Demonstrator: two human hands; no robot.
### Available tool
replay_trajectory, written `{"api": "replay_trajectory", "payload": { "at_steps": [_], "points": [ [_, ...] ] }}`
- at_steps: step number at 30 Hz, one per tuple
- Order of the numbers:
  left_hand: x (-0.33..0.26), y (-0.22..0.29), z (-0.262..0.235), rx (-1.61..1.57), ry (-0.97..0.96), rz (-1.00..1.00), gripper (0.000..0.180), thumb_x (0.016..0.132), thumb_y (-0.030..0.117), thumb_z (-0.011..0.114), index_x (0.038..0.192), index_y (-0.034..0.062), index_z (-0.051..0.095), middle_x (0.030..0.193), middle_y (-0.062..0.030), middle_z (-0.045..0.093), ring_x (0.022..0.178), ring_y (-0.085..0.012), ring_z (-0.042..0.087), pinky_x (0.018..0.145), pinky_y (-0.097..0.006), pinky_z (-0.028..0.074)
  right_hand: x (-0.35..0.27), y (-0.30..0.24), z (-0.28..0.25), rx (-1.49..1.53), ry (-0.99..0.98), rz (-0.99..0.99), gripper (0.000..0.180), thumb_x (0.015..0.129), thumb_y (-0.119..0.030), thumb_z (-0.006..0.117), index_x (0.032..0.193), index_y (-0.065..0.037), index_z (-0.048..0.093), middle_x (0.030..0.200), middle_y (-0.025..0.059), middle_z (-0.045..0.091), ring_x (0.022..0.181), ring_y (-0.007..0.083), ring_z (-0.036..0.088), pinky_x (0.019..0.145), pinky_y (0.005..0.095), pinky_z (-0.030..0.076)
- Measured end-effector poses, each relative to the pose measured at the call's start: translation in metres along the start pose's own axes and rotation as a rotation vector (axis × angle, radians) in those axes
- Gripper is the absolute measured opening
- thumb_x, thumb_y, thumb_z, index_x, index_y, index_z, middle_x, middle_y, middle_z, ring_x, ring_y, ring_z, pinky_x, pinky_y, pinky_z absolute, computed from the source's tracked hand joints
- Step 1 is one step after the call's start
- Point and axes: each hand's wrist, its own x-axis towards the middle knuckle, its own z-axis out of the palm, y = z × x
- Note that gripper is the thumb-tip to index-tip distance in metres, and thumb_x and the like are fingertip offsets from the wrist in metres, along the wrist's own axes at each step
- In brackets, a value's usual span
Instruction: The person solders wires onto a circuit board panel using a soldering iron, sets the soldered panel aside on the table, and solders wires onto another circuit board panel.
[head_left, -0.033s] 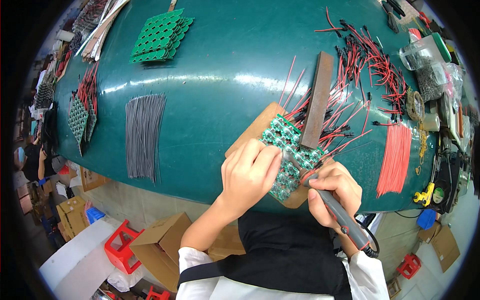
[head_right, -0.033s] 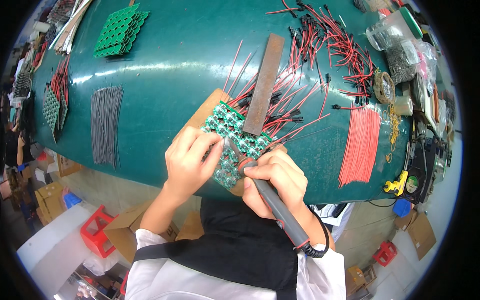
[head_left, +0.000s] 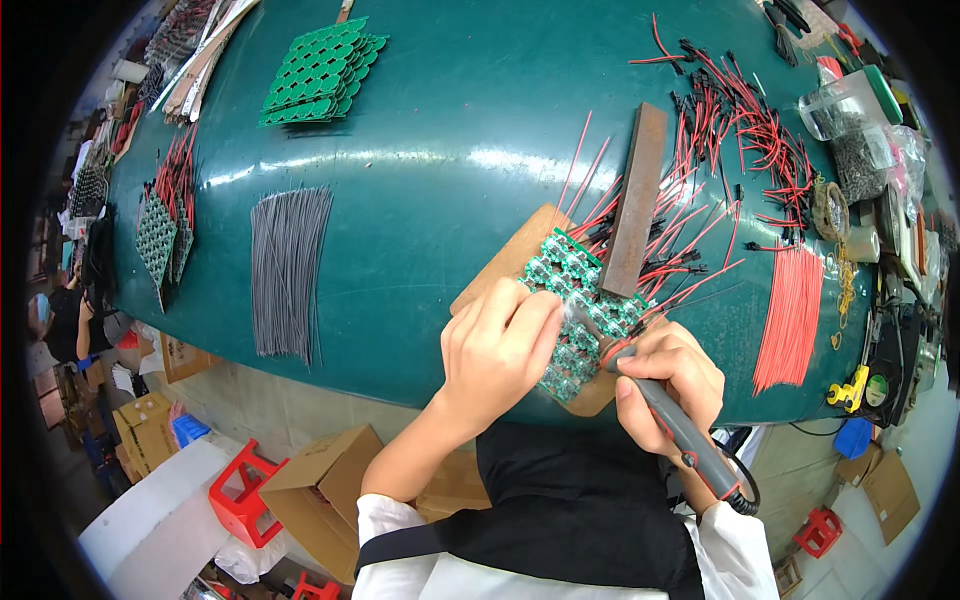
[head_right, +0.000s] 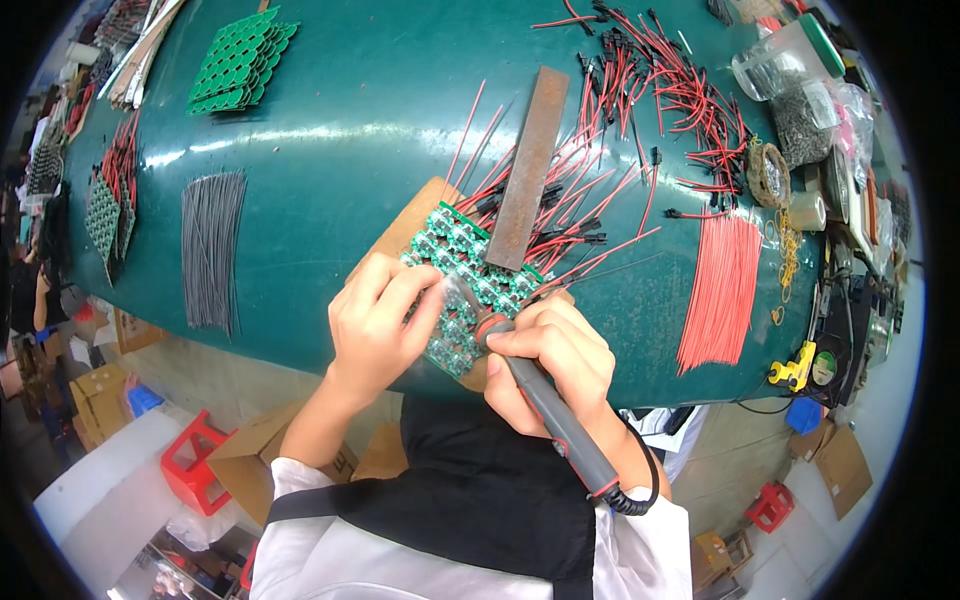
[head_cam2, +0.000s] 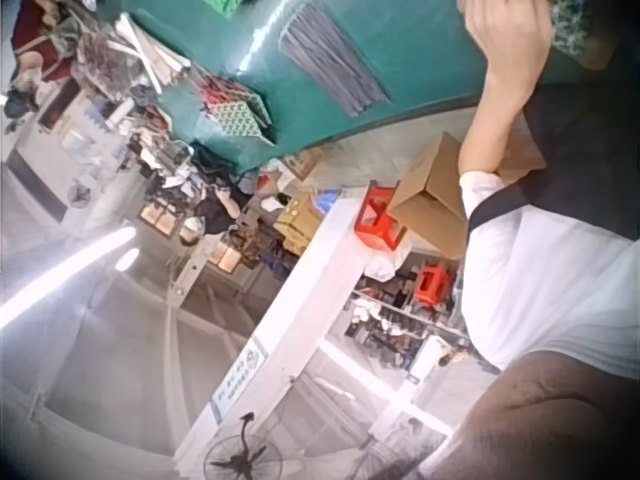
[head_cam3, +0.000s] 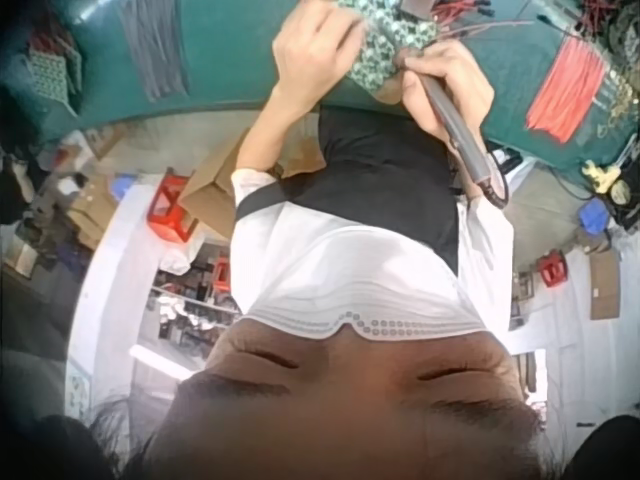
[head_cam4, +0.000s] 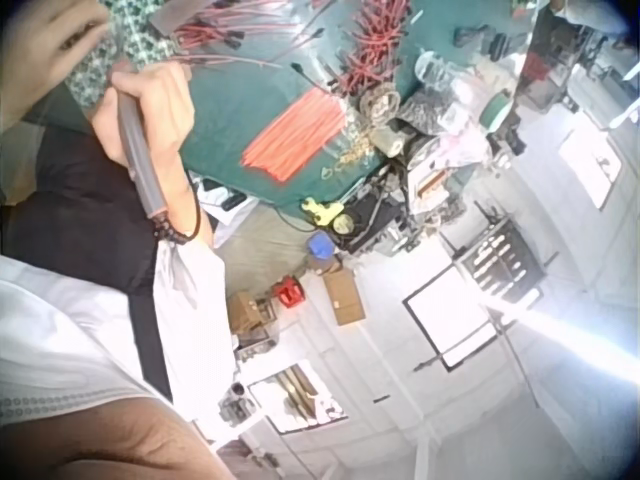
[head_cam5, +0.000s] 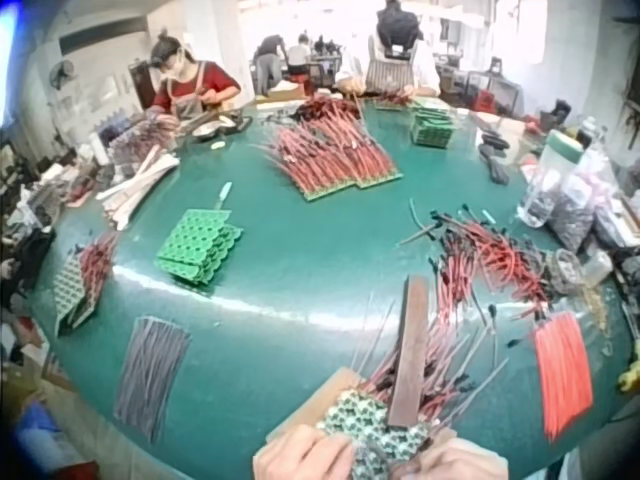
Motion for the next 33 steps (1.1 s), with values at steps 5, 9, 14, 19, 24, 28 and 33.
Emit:
{"api": "replay_trajectory", "payload": {
  "at_steps": [5, 9, 14, 19, 24, 28, 33],
  "points": [
    [-0.008, 0.002, -0.01, -0.115, 0.039, -0.141, 0.011, 0.078, 0.004, 0.074, 0.085, 0.0062, 0.065, 0.079, -0.0053, 0.056, 0.061, -0.0207, 0.059, 0.053, -0.033, 0.048, 0.002, -0.008, -0.007, 0.012, -0.004, 0.006, 0.02, 0.067, 0.005, 0.069, 0.086, 0.001, 0.063, 0.069, 0.0095, 0.061, 0.061, 0.0247, 0.061, 0.057, 0.0333, 0.049],
    [-0.017, -0.003, -0.015, -0.165, 0.015, -0.141, 0.015, 0.076, 0.001, 0.073, 0.087, 0.0062, 0.065, 0.082, -0.0054, 0.056, 0.069, -0.0224, 0.059, 0.059, -0.034, 0.048, -0.006, -0.018, -0.004, 0.038, -0.018, 0.008, 0.02, 0.068, 0.004, 0.069, 0.086, 0.001, 0.063, 0.071, 0.0103, 0.062, 0.062, 0.0251, 0.062, 0.058, 0.0319, 0.05],
    [-0.019, -0.009, -0.009, -0.134, 0.007, -0.048, 0.014, 0.075, -0.001, 0.074, 0.087, 0.0044, 0.068, 0.08, -0.0058, 0.059, 0.07, -0.0181, 0.059, 0.058, -0.03, 0.047, -0.012, -0.015, 0.008, 0.03, -0.025, 0.033, 0.021, 0.067, 0.005, 0.069, 0.087, 0.001, 0.063, 0.072, 0.0106, 0.064, 0.063, 0.024, 0.062, 0.06, 0.0327, 0.052],
    [-0.017, -0.006, -0.01, -0.079, 0.001, -0.029, 0.015, 0.074, 0.001, 0.076, 0.087, 0.0046, 0.068, 0.078, -0.0053, 0.058, 0.068, -0.0184, 0.059, 0.057, -0.031, 0.047, -0.011, -0.017, 0.01, -0.015, -0.02, -0.002, 0.022, 0.066, 0.006, 0.068, 0.088, 0.0, 0.064, 0.074, 0.01, 0.065, 0.063, 0.0236, 0.062, 0.06, 0.0326, 0.051],
    [-0.022, 0.001, -0.019, -0.111, 0.057, -0.148, 0.014, 0.076, 0.002, 0.074, 0.086, 0.006, 0.067, 0.078, -0.0046, 0.057, 0.061, -0.0182, 0.057, 0.053, -0.03, 0.046, -0.006, -0.019, 0.007, -0.027, -0.05, -0.025, 0.022, 0.067, 0.005, 0.069, 0.087, 0.0, 0.063, 0.071, 0.0096, 0.063, 0.061, 0.0238, 0.061, 0.058, 0.0325, 0.051],
    [-0.031, -0.003, -0.027, -0.209, 0.029, -0.173, 0.013, 0.076, 0.002, 0.073, 0.086, 0.007, 0.065, 0.08, -0.0047, 0.057, 0.062, -0.0203, 0.058, 0.055, -0.032, 0.047, -0.012, -0.029, 0.0, 0.017, -0.03, 0.011, 0.021, 0.066, 0.004, 0.069, 0.086, 0.0, 0.063, 0.068, 0.0091, 0.061, 0.06, 0.0245, 0.061, 0.057, 0.0313, 0.05],
    [-0.038, -0.009, -0.024, -0.197, -0.015, -0.119, 0.013, 0.078, -0.001, 0.073, 0.088, 0.0048, 0.067, 0.08, -0.0052, 0.06, 0.067, -0.0159, 0.057, 0.057, -0.028, 0.047, -0.023, -0.027, 0.016, 0.031, -0.046, 0.016, 0.021, 0.067, 0.004, 0.07, 0.086, 0.001, 0.063, 0.067, 0.0092, 0.06, 0.06, 0.0245, 0.061, 0.057, 0.032, 0.05]
  ]
}}
